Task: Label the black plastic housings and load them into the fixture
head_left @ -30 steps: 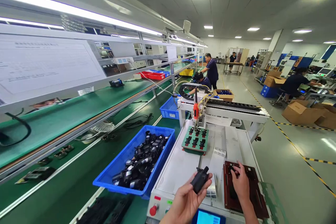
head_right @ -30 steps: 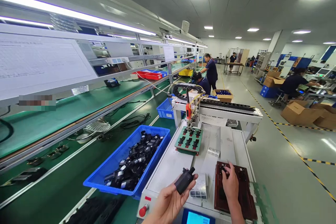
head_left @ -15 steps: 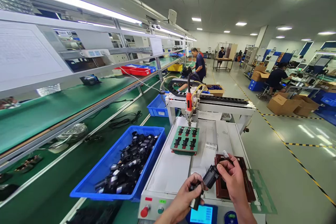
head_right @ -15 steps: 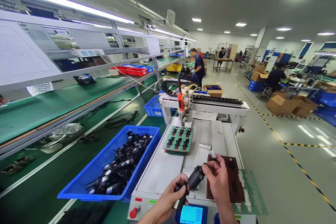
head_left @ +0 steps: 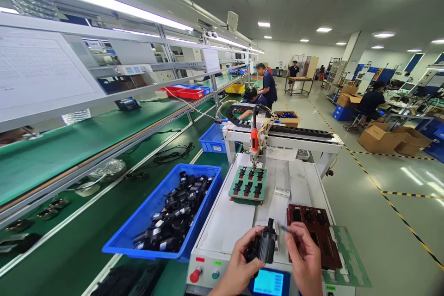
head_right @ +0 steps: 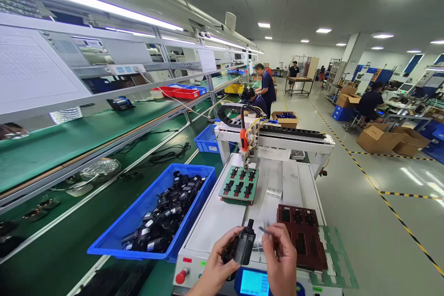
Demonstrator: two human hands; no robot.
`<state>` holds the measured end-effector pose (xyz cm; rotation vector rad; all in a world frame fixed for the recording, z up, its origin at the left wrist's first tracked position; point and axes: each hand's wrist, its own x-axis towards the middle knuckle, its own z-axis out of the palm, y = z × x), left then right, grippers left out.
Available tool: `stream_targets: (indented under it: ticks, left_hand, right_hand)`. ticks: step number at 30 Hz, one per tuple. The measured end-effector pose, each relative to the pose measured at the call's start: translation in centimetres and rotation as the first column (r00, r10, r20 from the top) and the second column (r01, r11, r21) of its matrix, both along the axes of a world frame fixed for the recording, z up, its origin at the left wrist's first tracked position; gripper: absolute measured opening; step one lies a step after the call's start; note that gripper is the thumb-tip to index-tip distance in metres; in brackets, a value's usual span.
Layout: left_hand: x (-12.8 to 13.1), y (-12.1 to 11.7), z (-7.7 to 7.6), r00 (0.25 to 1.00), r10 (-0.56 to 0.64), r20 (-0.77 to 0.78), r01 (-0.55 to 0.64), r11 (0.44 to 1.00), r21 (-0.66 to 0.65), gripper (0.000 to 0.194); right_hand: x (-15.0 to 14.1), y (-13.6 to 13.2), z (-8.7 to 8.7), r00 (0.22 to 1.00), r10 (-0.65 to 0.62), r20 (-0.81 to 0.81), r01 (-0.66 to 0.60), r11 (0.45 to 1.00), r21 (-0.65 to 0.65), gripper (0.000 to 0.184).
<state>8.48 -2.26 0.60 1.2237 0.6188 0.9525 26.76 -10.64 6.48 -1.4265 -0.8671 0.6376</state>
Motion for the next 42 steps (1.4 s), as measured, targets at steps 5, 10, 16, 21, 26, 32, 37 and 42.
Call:
stream_targets:
  ticks: [5,10,16,21,26,32,37,42]
  left_hand:
    - [-0.1,0.5,1.8,0.998,0.007,-0.066,-0.004,0.999,0.039,0.058]
    - [0.1,0.2,2.2,0.997,0.026,-0.078,-0.02,0.997,0.068,0.057]
    - [0.2,0.2,2.4,0.995,0.05,-0.083,-0.042,0.995,0.094,0.054]
    - [0.2,0.4,2.4,0.995,0.065,-0.069,-0.058,0.993,0.101,0.054]
    - [0.1,0.4,2.6,0.997,0.065,-0.041,-0.06,0.992,0.108,0.051]
    - [-0.4,0.4,2.7,0.997,0.078,-0.01,-0.075,0.986,0.149,0.049]
    - [-0.9,0.5,2.2,0.998,0.062,-0.005,-0.062,0.996,0.064,0.061]
    - [-1.1,0.7,2.2,0.999,0.03,0.016,-0.031,0.998,0.062,0.061]
  right_hand:
    - [-1.9,-0.4,0.5,0.961,0.197,-0.194,-0.214,0.974,-0.07,0.044]
    - [-3.2,0.2,1.1,0.963,0.215,-0.16,-0.232,0.968,-0.094,0.048]
    - [-3.7,0.2,1.7,0.982,0.164,-0.089,-0.175,0.975,-0.135,0.05]
    - [-3.7,0.1,1.9,0.982,0.182,-0.042,-0.186,0.971,-0.148,0.048]
    - [-3.9,0.2,2.0,0.984,0.172,0.043,-0.164,0.976,-0.147,0.046]
    - [-4.9,0.0,1.6,0.919,0.028,0.393,-0.038,0.999,0.018,0.031]
    - [-4.9,0.4,0.1,0.948,-0.053,0.313,0.042,0.998,0.04,0.034]
    - [-3.8,1.6,-2.5,0.997,0.054,0.064,-0.053,0.998,-0.014,0.078]
